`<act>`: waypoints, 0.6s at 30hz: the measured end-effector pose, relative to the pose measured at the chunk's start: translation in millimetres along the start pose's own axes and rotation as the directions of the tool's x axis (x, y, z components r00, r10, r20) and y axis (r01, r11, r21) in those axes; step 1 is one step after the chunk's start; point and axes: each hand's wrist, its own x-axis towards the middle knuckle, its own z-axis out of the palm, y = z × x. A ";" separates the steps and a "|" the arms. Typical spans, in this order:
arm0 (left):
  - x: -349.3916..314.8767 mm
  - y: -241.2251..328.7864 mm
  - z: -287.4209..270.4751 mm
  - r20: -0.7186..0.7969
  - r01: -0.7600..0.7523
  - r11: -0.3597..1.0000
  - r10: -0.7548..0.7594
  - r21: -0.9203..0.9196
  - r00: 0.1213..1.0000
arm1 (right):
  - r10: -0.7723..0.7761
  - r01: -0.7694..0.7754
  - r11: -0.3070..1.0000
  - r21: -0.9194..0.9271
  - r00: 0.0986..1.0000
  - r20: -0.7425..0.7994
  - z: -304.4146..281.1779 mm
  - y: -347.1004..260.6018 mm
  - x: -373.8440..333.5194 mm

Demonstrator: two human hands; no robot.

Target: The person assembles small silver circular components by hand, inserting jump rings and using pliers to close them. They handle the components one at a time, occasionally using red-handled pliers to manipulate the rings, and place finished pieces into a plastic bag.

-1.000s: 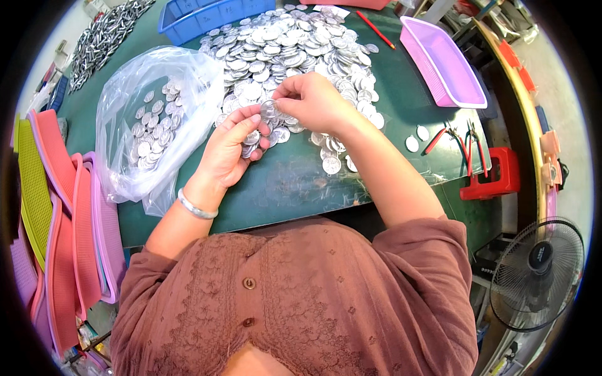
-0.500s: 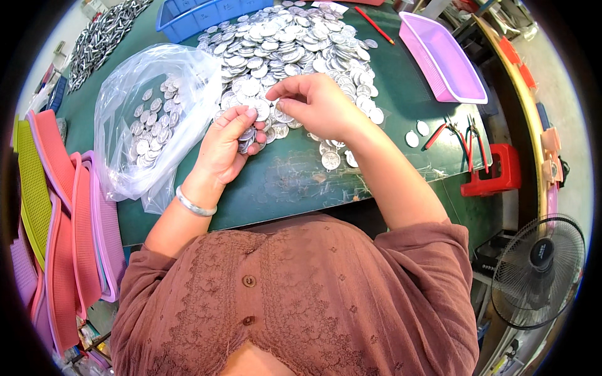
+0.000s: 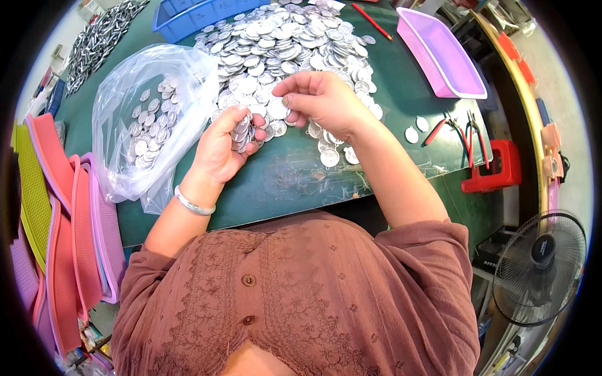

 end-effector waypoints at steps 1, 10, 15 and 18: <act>0.5 -0.1 -1.1 0.016 0.001 1.000 -0.001 0.014 1.000 | 0.001 -0.001 1.000 0.016 1.000 0.010 -0.3 0.4 0.2; 0.7 3.1 0.4 0.108 0.035 0.999 -0.033 -0.011 0.994 | -0.028 0.030 0.999 0.043 0.999 -0.035 1.6 2.7 -0.5; 1.5 3.4 0.1 0.173 0.025 0.999 -0.018 -0.042 0.985 | -0.088 0.089 0.996 0.000 0.989 -0.120 4.9 4.0 -2.4; 2.8 2.0 -3.6 0.237 0.015 0.997 0.004 -0.080 0.972 | -0.143 0.139 0.990 -0.037 0.979 -0.146 7.9 5.1 -4.1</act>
